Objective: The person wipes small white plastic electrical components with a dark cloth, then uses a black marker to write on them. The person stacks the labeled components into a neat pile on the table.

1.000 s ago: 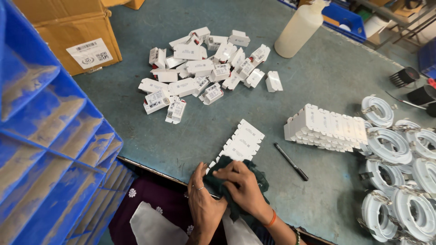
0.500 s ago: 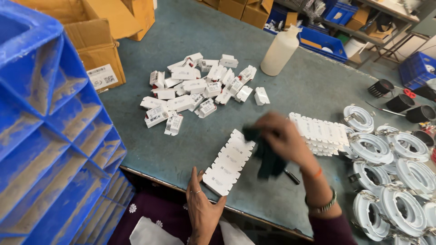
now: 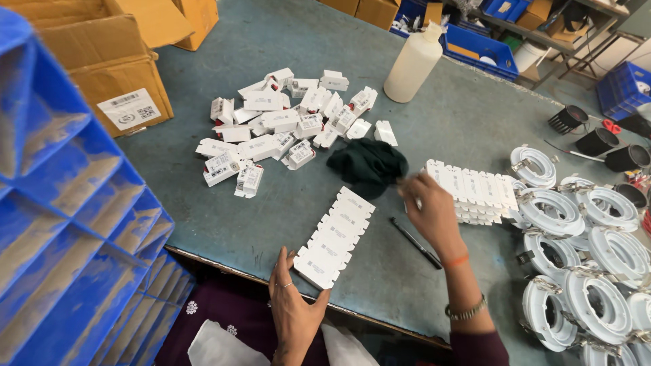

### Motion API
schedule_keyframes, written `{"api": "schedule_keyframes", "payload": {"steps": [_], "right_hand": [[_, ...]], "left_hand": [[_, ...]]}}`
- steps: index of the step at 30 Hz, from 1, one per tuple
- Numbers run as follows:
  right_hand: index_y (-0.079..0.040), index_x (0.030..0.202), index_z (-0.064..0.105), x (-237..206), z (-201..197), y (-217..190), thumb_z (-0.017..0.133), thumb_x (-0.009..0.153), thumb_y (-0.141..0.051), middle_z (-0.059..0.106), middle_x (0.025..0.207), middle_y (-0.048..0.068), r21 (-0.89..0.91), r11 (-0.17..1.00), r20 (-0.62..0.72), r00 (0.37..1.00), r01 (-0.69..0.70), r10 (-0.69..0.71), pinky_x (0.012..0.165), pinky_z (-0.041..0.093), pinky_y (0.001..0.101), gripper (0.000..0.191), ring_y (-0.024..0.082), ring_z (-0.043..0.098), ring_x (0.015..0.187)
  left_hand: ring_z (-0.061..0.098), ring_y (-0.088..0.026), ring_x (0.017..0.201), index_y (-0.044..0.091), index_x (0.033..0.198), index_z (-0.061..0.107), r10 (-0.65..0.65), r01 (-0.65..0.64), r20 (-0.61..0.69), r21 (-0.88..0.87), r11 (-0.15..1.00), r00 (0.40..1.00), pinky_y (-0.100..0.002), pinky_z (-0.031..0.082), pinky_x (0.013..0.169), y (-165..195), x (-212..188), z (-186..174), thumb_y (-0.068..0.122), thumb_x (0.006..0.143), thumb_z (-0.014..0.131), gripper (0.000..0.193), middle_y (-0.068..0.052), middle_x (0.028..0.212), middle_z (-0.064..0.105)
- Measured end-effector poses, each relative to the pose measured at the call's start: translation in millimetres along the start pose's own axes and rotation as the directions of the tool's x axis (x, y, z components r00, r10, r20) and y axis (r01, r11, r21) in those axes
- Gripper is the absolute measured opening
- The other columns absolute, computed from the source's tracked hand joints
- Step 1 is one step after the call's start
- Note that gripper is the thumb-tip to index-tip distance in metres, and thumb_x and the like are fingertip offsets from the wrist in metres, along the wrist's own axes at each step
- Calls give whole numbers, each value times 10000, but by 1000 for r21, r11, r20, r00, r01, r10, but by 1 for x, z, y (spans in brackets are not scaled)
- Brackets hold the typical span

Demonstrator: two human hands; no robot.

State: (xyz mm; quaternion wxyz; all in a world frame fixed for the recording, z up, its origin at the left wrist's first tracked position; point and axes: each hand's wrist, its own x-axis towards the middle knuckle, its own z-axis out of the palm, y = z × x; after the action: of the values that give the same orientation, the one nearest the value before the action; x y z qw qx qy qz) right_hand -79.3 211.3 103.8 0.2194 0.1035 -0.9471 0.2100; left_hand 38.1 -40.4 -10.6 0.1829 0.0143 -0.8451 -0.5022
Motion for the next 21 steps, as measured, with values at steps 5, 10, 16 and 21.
{"api": "schedule_keyframes", "payload": {"steps": [5,10,16,21], "right_hand": [[-99,914,779,-67,3,26,722,861,-234,699,879,97,-315,932,118,967,-178,224,642,519,457,155,358,675,743],[-94,912,763,-96,16,38,721,850,-224,700,897,84,-364,897,109,945,-250,308,640,522,455,150,351,677,757],[-59,886,723,-98,-5,26,720,830,-143,711,877,61,-200,904,117,907,-378,405,648,541,392,101,279,715,715],[11,930,669,-101,-24,3,704,827,-21,749,786,97,489,680,272,836,-546,477,680,589,295,113,156,763,759]], "left_hand": [[482,-427,1313,-48,1519,184,6,-6,5,-11,1000,1000,-532,337,1115,1,1,2,187,618,939,1199,-256,1362,548],[463,-427,1332,-53,1519,188,-7,8,26,-28,1000,1000,-549,332,1113,3,1,4,223,617,949,1212,-265,1378,525],[409,-461,1372,-56,1504,236,77,-80,-31,-125,989,997,-552,365,1103,3,-4,1,214,637,937,1148,-321,1471,403],[547,-391,1348,15,1405,510,166,-189,-140,-171,967,976,-481,472,1108,18,-21,-4,140,778,867,731,-223,1430,538]]}}
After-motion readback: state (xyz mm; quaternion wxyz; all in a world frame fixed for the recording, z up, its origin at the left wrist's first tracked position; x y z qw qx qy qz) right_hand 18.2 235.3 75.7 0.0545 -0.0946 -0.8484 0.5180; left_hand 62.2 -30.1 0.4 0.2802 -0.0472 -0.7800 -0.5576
